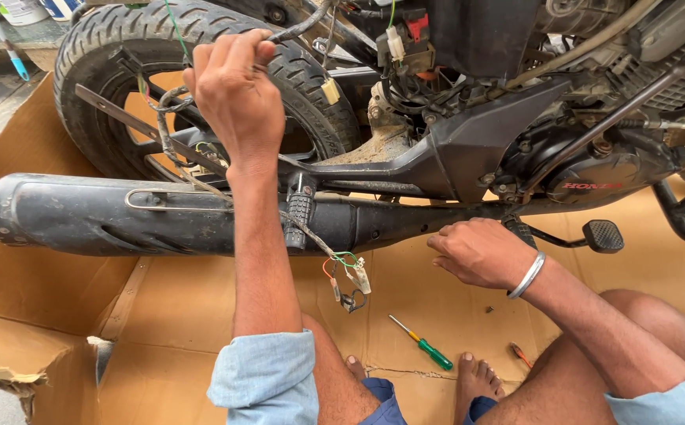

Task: The person sits on cardboard on the ground beside a motorcycle and works on its wiring harness. They handle wire connectors and a small electrical component, join wires by hand, use a screwdriver on the connectors, and route the harness along the bike before working near the engine area.

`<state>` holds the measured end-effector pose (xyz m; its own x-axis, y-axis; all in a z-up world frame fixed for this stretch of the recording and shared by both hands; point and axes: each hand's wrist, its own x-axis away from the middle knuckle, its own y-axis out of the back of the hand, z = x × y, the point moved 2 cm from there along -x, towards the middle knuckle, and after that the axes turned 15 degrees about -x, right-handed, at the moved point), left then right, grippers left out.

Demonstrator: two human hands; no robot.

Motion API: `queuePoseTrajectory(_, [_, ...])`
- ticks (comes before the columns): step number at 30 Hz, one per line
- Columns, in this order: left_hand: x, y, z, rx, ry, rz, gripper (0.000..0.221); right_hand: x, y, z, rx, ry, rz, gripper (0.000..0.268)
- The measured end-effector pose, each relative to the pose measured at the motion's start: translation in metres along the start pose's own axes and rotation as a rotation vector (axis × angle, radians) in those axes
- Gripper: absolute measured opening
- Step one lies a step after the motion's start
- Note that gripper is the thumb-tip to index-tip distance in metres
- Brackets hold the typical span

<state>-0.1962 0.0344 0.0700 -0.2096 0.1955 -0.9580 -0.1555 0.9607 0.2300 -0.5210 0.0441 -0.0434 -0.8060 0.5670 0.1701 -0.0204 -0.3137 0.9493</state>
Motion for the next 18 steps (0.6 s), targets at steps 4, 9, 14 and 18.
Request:
queuePoseTrajectory(4, [0.006,-0.006,0.015,0.209,0.125,0.076,0.017,0.002,0.002,-0.002,-0.046,0.040,-0.060,0.023])
queuePoseTrajectory(9, [0.019,0.015,0.010,0.285,0.076,0.054,0.037,0.004,0.010,-0.008,-0.036,0.047,-0.090,0.022])
queuePoseTrajectory(14, [0.031,0.021,0.015,-0.019,0.083,0.038,0.048,0.013,0.063,-0.005,-0.241,0.354,-0.810,0.029])
queuePoseTrajectory(18, [0.037,0.010,0.027,0.010,0.070,0.049,0.053,0.003,0.120,-0.050,-0.849,0.160,-1.127,0.018])
